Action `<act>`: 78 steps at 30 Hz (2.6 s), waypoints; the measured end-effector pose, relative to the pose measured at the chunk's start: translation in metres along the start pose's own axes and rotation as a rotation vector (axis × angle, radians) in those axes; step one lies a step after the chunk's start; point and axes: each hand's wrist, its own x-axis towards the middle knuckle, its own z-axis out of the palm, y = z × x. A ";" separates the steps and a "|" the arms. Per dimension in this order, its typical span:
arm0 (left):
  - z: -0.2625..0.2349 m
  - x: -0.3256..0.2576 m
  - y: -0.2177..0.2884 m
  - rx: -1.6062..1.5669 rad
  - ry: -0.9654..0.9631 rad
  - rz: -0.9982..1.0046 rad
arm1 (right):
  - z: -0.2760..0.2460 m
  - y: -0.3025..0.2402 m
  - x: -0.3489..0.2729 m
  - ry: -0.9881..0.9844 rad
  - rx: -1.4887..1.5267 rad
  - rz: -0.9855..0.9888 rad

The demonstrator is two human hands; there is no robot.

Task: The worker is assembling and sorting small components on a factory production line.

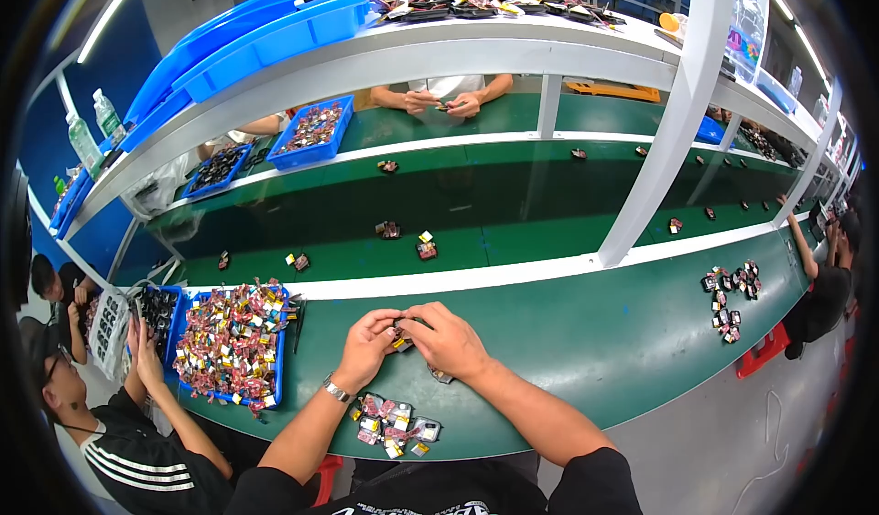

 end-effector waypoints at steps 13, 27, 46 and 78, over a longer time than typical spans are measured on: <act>0.002 -0.002 0.005 -0.063 -0.017 -0.010 | 0.002 -0.002 -0.002 -0.009 -0.121 -0.002; 0.004 -0.001 -0.003 0.052 0.055 0.035 | 0.006 -0.009 -0.005 0.010 -0.088 0.051; -0.002 0.001 -0.004 -0.043 -0.014 -0.008 | 0.017 -0.013 -0.004 0.041 -0.206 0.105; 0.005 0.000 -0.014 0.221 0.118 0.064 | 0.016 -0.007 -0.008 0.059 0.401 0.516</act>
